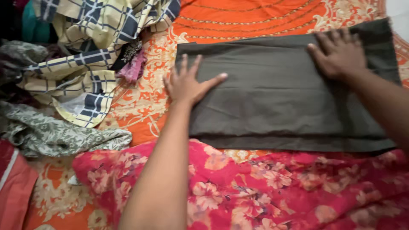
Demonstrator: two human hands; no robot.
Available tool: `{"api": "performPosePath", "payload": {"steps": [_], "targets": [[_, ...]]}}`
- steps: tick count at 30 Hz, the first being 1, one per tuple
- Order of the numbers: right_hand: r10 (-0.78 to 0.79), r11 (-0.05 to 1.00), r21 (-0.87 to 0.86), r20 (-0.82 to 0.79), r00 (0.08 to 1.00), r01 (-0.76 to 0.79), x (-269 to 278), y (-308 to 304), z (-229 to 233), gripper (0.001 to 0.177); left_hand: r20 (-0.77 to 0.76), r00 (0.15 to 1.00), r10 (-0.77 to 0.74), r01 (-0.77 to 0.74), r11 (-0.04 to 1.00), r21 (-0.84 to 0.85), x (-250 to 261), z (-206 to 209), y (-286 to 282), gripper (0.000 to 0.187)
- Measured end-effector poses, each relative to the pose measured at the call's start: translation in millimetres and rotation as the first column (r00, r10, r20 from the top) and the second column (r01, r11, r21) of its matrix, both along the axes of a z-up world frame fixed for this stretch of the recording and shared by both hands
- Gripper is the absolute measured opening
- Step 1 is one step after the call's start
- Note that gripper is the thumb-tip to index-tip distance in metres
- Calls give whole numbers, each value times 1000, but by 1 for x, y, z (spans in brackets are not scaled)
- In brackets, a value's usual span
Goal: The person folds a dark gray shirt on a bed, then picks up a yellow and blue checkered shirt and begins buttoning it. The person continues buttoning the checkered shirt while sitting on the bed.
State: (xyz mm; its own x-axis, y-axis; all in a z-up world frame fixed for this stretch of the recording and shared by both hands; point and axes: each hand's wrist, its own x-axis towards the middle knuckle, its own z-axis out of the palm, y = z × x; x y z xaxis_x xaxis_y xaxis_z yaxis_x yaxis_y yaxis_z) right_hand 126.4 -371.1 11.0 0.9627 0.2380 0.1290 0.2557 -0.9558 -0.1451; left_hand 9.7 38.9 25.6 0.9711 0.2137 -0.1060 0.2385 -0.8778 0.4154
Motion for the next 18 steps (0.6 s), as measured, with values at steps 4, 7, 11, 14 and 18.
{"api": "performPosePath", "payload": {"steps": [4, 7, 11, 14, 18], "targets": [[-16, 1000, 11, 203, 979, 15, -14, -15, 11, 79, 345, 933, 100, -26, 977, -214, 5, -31, 36, 109], [-10, 974, 222, 267, 964, -51, -55, 41, 16, 82, 156, 921, 357, -303, 908, -291, -5, -45, 61, 78], [225, 747, 616, 118, 967, -249, -114, 140, -2, 87, -190, 919, 345, -367, 576, -731, -29, -49, 75, 44], [77, 747, 664, -18, 997, -45, -126, 168, -3, 92, -249, 917, 313, -395, 614, -683, -33, -44, 81, 41], [69, 398, 826, -461, 885, 400, -106, 145, 26, 94, -323, 925, 199, -375, 610, -698, -19, -13, 80, 34]]}}
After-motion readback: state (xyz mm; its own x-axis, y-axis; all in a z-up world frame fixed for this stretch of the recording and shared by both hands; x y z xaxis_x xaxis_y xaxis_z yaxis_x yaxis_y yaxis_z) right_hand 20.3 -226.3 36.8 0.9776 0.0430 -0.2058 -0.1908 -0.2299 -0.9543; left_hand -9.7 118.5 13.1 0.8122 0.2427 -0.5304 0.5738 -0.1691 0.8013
